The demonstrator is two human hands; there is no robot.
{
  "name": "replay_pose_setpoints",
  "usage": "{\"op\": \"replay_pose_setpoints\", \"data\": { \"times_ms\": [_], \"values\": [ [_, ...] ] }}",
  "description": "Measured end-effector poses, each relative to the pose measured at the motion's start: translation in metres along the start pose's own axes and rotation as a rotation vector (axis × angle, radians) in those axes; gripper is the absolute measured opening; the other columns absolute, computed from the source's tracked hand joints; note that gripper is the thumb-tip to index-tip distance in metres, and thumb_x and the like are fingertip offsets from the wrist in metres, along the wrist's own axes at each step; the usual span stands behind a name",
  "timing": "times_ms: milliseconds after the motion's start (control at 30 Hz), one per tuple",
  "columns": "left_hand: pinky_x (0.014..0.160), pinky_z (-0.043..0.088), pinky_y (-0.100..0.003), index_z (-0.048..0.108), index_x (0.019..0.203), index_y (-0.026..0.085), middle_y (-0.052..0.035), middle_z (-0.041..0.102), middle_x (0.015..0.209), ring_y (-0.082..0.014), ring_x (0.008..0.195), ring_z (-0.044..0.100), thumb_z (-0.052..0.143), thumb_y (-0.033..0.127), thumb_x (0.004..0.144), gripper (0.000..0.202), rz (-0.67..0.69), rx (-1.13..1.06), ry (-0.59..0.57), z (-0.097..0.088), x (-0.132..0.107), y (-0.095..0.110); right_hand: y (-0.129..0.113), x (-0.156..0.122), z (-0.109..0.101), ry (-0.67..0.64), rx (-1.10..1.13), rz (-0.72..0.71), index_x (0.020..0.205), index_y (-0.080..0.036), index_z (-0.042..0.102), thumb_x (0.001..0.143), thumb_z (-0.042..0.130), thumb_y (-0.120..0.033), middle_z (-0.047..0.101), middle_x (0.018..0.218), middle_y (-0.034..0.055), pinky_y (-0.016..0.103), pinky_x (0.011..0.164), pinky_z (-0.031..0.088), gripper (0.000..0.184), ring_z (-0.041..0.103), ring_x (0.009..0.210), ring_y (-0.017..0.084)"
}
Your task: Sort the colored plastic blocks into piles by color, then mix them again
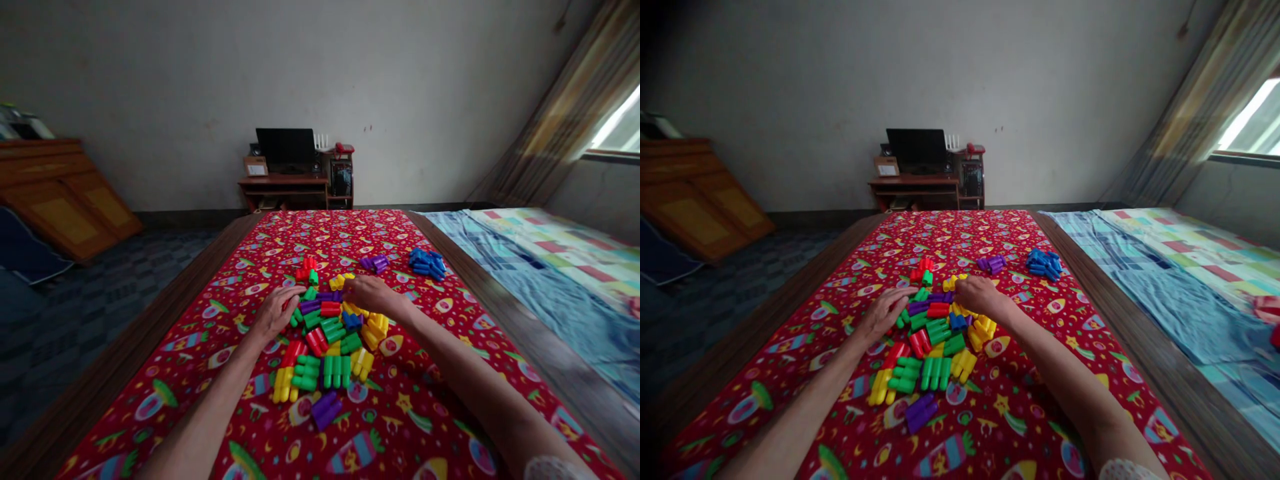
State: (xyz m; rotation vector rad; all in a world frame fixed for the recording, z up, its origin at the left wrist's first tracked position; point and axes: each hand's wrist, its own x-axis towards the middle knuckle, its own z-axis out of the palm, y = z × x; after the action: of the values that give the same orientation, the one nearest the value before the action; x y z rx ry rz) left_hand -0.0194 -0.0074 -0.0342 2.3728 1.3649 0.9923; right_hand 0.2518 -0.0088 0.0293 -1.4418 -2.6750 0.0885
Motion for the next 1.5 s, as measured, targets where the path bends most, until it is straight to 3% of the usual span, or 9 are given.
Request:
{"op": "replay_pose_setpoints", "data": {
  "times_ms": [267,400,500,600,867,933,1033,1200,1500],
  "values": [
    [0.102,0.044,-0.043,0.071,0.102,0.02,-0.0098,0.072,0.11,-0.025,0.11,0.062,0.035,0.049,0.092,0.047,0.004,0.002,-0.006,0.0,0.001,-0.002,0.027,0.012,0.006,-0.092,0.335,-0.019,0.092,-0.015,0.076,0.078,0.062,-0.017,0.072,0.077,0.0023,0.019,0.057,0.038,0.02,0.06,0.067,0.012],
    [0.102,0.045,-0.043,0.071,0.102,0.02,-0.0092,0.072,0.109,-0.025,0.11,0.062,0.035,0.051,0.092,0.048,-0.002,0.001,-0.004,0.001,0.002,-0.004,0.053,0.013,-0.003,0.044,0.503,0.026,0.091,-0.015,0.076,0.079,0.059,-0.022,0.071,0.075,0.0003,0.019,0.057,0.039,0.022,0.059,0.063,0.011],
    [0.102,0.045,-0.042,0.071,0.102,0.021,-0.009,0.072,0.109,-0.025,0.11,0.063,0.035,0.051,0.092,0.048,0.001,0.002,-0.007,0.001,0.002,-0.005,0.08,0.005,-0.016,0.17,0.405,0.098,0.084,-0.016,0.076,0.079,0.056,-0.02,0.069,0.07,-0.0004,0.019,0.058,0.037,0.021,0.058,0.062,0.011],
    [0.101,0.045,-0.043,0.071,0.102,0.021,-0.0092,0.072,0.109,-0.0255,0.11,0.062,0.035,0.05,0.092,0.048,0.002,0.005,0.0,0.002,0.001,-0.006,0.097,-0.002,-0.018,0.134,0.228,0.176,0.075,-0.016,0.074,0.077,0.055,-0.016,0.066,0.064,-0.0003,0.02,0.055,0.033,0.019,0.056,0.061,0.011],
    [0.101,0.045,-0.042,0.07,0.105,0.02,-0.0093,0.072,0.111,-0.0245,0.111,0.062,0.036,0.047,0.092,0.046,0.001,0.006,-0.009,0.0,0.0,-0.003,0.084,-0.007,-0.009,0.268,-0.013,0.488,0.101,-0.021,0.07,0.086,0.055,-0.026,0.072,0.087,0.0089,0.023,0.056,0.031,0.022,0.063,0.074,0.019],
    [0.102,0.045,-0.042,0.07,0.105,0.02,-0.0093,0.071,0.111,-0.0247,0.111,0.061,0.035,0.048,0.093,0.047,0.001,0.006,-0.004,0.0,0.0,-0.003,0.07,-0.006,-0.013,0.329,0.039,0.419,0.095,-0.019,0.07,0.088,0.053,-0.027,0.072,0.082,0.0081,0.023,0.058,0.033,0.021,0.062,0.073,0.018],
    [0.102,0.045,-0.043,0.071,0.104,0.021,-0.0087,0.072,0.112,-0.0251,0.11,0.062,0.036,0.051,0.092,0.048,-0.011,0.003,0.008,0.002,-0.001,-0.004,0.039,0.002,-0.011,0.332,0.25,0.147,0.094,-0.019,0.071,0.09,0.049,-0.026,0.072,0.082,0.0058,0.022,0.063,0.04,0.023,0.063,0.073,0.016],
    [0.103,0.044,-0.043,0.07,0.104,0.021,-0.0088,0.07,0.115,-0.0244,0.11,0.062,0.035,0.05,0.093,0.048,0.0,-0.003,0.011,0.001,0.0,-0.002,-0.008,0.018,0.01,0.047,0.334,-0.413,0.105,-0.016,0.069,0.078,0.053,-0.002,0.07,0.1,0.0099,0.026,0.081,0.046,0.034,0.062,0.097,0.019],
    [0.102,0.044,-0.044,0.07,0.103,0.02,-0.0097,0.071,0.113,-0.0248,0.111,0.062,0.035,0.048,0.093,0.046,0.006,-0.008,0.0,0.0,0.0,-0.001,0.005,0.008,-0.001,-0.031,0.347,-0.331,0.111,-0.016,0.07,0.082,0.063,-0.012,0.072,0.098,0.0093,0.026,0.078,0.048,0.03,0.065,0.089,0.018]
  ]
}}
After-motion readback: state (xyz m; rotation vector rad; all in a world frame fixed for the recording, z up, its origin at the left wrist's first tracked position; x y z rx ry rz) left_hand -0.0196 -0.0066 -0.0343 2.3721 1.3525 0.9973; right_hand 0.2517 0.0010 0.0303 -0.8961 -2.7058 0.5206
